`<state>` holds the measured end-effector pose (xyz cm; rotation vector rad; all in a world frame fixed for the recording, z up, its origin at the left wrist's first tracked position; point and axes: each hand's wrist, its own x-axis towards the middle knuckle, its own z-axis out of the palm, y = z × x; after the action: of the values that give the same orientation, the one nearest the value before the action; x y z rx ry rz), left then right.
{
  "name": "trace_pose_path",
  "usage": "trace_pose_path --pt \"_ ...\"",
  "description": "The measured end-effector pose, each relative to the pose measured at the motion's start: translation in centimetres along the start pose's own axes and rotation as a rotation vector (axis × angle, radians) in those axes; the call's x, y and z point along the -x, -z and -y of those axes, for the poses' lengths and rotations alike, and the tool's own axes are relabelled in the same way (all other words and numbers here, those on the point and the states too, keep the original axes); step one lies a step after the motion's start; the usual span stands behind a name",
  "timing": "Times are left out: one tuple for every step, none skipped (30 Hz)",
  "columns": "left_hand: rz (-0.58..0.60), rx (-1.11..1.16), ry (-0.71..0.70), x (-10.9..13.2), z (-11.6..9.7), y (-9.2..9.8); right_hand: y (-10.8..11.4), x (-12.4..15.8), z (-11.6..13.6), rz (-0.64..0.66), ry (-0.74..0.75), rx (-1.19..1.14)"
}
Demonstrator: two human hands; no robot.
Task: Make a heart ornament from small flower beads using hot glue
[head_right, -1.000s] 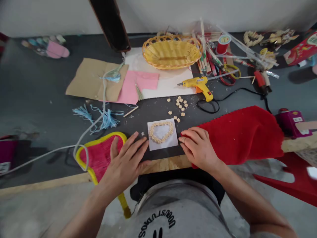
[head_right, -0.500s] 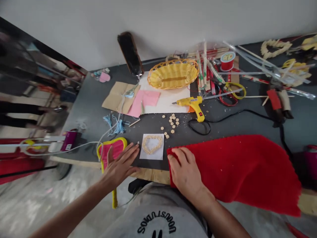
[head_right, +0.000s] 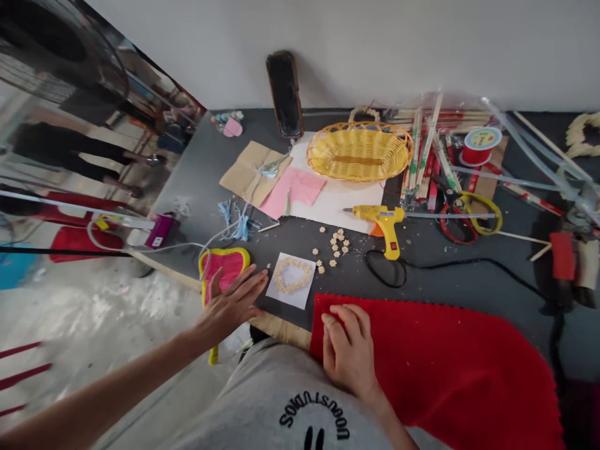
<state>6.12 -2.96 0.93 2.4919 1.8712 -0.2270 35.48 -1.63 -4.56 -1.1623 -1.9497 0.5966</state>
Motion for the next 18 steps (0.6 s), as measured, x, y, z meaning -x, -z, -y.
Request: trace_pose_path --pt "-0.003 0.006 0.003 0.1 0.0 -0.1 0.1 0.0 -0.1 -0.001 0.004 -0.007" --pt "-0.010 0.013 0.004 0.2 0.1 -0.3 0.1 -0.1 -0.1 -0.001 0.009 -0.009" --pt "-0.021 0.020 0.004 0.3 0.2 -0.5 0.1 -0.1 -0.1 0.001 0.013 -0.008" --pt "-0.029 0.026 0.002 0.5 0.3 -0.8 0.1 -0.1 -0.1 0.005 0.016 -0.002" --pt "-0.035 0.031 -0.002 0.6 0.4 -1.0 0.1 -0.2 0.0 0.012 0.018 0.004" --pt "-0.036 0.035 -0.001 0.7 0.5 -1.1 0.1 -0.2 0.0 0.019 0.018 0.010" --pt "-0.033 0.038 0.005 0.8 0.5 -1.2 0.0 -0.2 0.1 0.027 0.019 0.014" --pt "-0.029 0.042 0.012 0.9 0.6 -1.2 0.0 -0.3 0.2 0.030 0.019 0.017" --pt "-0.021 0.047 0.024 1.0 0.6 -1.1 -0.1 -0.3 0.3 0.027 0.019 0.022" --pt "-0.015 0.056 0.038 1.1 0.6 -1.1 -0.1 -0.4 0.4 0.022 0.016 0.033" --pt "-0.014 0.069 0.050 1.1 0.6 -1.0 -0.1 -0.5 0.5 0.016 0.011 0.047" --pt "-0.018 0.084 0.066 1.2 0.6 -1.0 -0.2 -0.5 0.7 0.013 0.003 0.066" --pt "-0.028 0.100 0.078 1.2 0.7 -1.1 -0.2 -0.6 0.8 0.011 -0.006 0.088" --pt "-0.042 0.115 0.085 1.3 0.7 -1.2 -0.2 -0.7 0.9 0.012 -0.013 0.109" --pt "-0.058 0.129 0.089 1.4 0.8 -1.3 -0.3 -0.7 1.1 0.017 -0.014 0.128" --pt "-0.072 0.143 0.086 1.5 0.9 -1.4 -0.3 -0.8 1.2 0.021 -0.011 0.143" --pt "-0.081 0.157 0.077 1.5 1.0 -1.5 -0.3 -0.8 1.3 0.024 -0.003 0.155" --pt "-0.090 0.171 0.063 1.6 1.2 -1.6 -0.4 -0.9 1.4 0.030 0.005 0.169"
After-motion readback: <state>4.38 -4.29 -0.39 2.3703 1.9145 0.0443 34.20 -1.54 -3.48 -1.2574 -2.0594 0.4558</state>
